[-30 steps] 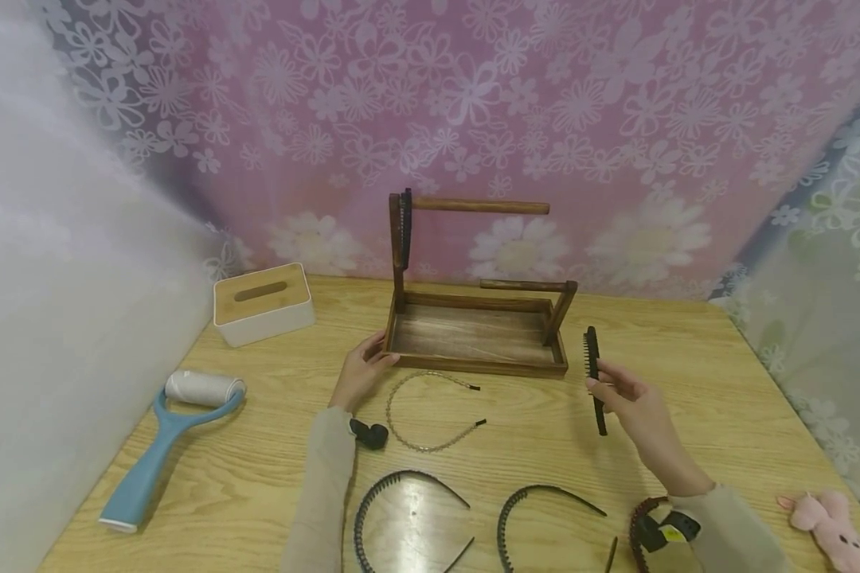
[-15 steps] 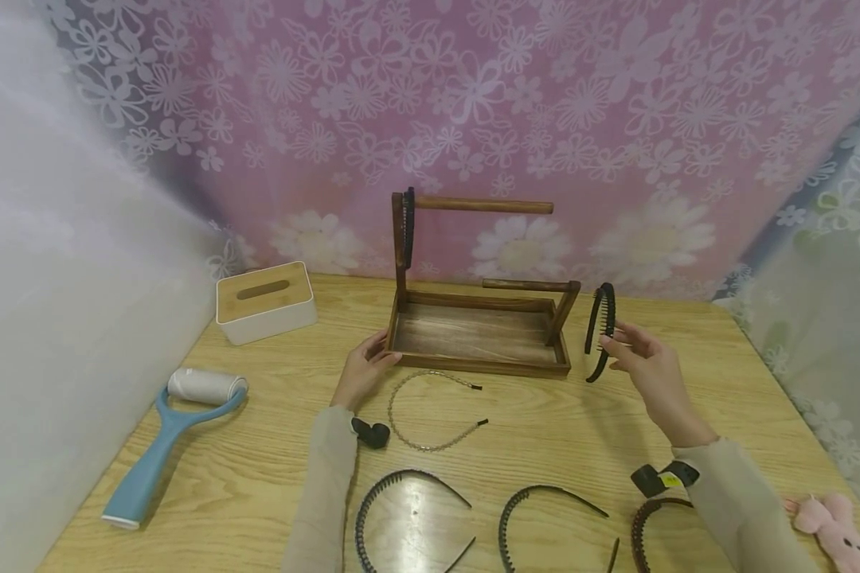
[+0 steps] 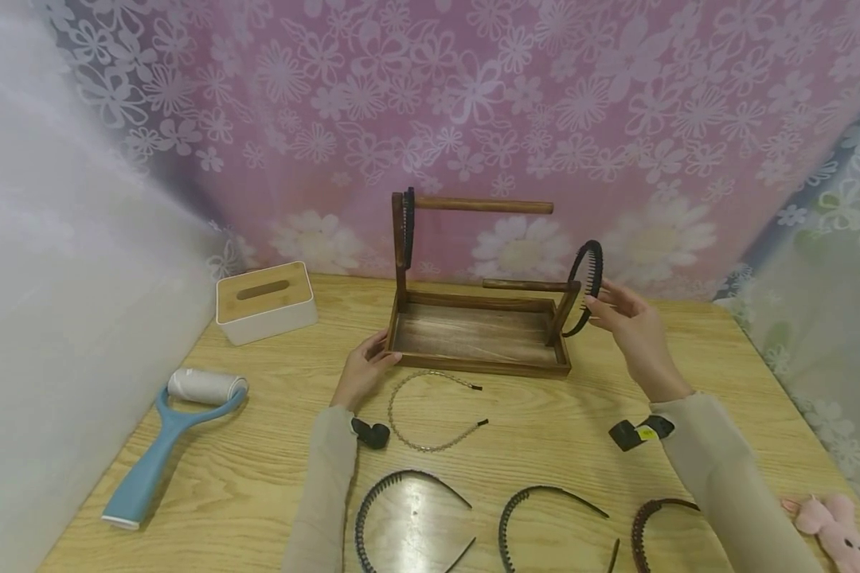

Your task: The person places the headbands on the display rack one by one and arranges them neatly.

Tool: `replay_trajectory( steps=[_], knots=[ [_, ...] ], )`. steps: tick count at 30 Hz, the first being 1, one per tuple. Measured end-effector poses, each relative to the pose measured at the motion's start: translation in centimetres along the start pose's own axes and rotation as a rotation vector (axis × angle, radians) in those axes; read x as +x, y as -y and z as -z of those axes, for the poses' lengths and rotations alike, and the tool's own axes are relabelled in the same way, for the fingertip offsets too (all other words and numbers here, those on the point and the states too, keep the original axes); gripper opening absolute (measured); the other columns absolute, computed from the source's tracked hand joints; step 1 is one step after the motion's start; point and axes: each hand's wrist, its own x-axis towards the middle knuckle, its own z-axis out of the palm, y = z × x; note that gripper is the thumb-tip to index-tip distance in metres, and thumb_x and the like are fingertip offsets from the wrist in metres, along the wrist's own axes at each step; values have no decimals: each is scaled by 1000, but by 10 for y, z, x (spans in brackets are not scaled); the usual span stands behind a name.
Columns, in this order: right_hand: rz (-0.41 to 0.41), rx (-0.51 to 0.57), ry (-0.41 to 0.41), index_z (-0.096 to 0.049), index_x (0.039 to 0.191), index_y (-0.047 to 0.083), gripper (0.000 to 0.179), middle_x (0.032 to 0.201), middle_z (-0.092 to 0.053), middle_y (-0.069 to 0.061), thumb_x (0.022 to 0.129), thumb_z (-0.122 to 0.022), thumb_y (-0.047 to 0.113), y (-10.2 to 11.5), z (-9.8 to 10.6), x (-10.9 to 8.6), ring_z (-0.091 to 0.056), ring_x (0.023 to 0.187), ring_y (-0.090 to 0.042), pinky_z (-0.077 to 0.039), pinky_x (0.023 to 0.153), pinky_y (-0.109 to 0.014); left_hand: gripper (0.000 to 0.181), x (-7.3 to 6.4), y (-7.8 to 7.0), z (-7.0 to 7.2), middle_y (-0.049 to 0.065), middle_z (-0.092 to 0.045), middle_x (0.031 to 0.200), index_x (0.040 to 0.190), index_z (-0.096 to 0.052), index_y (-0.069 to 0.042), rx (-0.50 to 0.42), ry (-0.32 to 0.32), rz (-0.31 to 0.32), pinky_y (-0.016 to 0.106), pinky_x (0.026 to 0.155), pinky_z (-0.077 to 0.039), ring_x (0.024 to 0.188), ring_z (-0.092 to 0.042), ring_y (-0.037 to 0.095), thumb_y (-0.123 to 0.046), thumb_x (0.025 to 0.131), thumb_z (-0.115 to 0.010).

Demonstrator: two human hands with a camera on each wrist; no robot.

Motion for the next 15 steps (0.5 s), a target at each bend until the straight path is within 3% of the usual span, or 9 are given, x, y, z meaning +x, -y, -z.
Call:
replay_trajectory(
  steps=[8,15],
  knots=[
    [18,109,7,-37,150,4,67,110,-57,13,94,-66,26,30,-16,22,-61,93,2,-57,79,-9,62,0,0,0,17,-41,152,146,-43,-4,1,-3,-18,36,117,-42,139,-42,33,-8,90,-69],
    [-1,2,16,-39,150,8,65,115,-56,10,95,-64,30,48,-29,40,-62,85,5,-56,79,-9,62,0,1,0,14,-40,153,146,-44,-6,-9,2,-5,35,117,-41,140,-41,30,-9,90,-70]
  ],
)
